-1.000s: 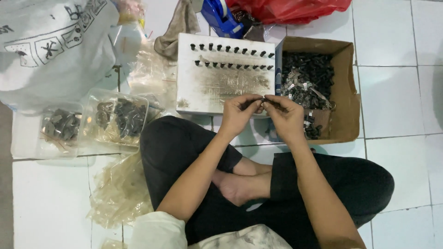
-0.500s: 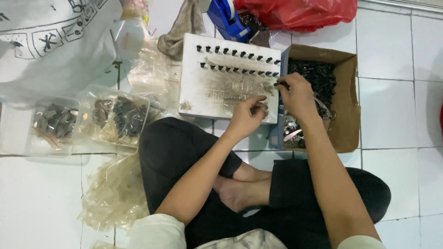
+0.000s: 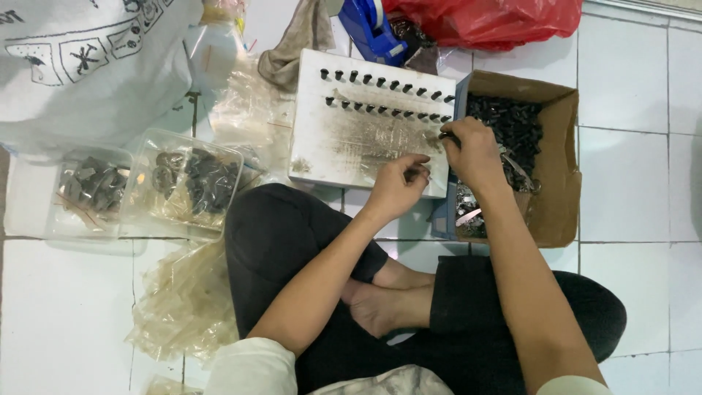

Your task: Applying small black caps onto a grid of pins on a template board while sitting on the floor.

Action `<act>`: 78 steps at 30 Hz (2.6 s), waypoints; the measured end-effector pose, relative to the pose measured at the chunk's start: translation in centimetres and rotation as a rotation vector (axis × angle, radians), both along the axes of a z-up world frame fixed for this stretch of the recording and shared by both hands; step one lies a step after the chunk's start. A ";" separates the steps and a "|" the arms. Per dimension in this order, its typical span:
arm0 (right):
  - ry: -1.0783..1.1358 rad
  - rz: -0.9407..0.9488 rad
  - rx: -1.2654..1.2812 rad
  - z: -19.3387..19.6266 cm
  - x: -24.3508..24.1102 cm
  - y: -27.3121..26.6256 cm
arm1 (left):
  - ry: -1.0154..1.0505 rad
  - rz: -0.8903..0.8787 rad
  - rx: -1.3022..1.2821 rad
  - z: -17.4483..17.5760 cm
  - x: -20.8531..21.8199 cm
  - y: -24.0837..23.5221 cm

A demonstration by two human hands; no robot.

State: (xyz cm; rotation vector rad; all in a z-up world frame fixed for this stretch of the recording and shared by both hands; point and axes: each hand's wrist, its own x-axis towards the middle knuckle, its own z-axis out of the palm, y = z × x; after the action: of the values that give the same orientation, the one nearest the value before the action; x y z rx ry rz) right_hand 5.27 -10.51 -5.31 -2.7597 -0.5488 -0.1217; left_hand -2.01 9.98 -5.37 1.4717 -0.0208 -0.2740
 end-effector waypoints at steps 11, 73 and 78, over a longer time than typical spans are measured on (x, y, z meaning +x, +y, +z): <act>0.052 -0.049 0.039 1.7 -0.7 1.0 | 0.000 -0.019 0.032 1.0 -0.2 0.3; 0.552 -0.525 0.201 -2.2 -2.6 -12.6 | -0.048 -0.137 0.257 0.8 9.0 -17.1; 0.266 -0.409 -0.035 -7.3 -2.8 -13.1 | 0.017 -0.023 0.056 -0.3 7.3 -16.4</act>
State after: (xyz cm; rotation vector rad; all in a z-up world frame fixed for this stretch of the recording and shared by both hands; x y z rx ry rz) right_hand 2.46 -23.66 -12.64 -2.8201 0.0856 0.1609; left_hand 5.26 -6.39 -5.67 1.5255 -0.0160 -0.3080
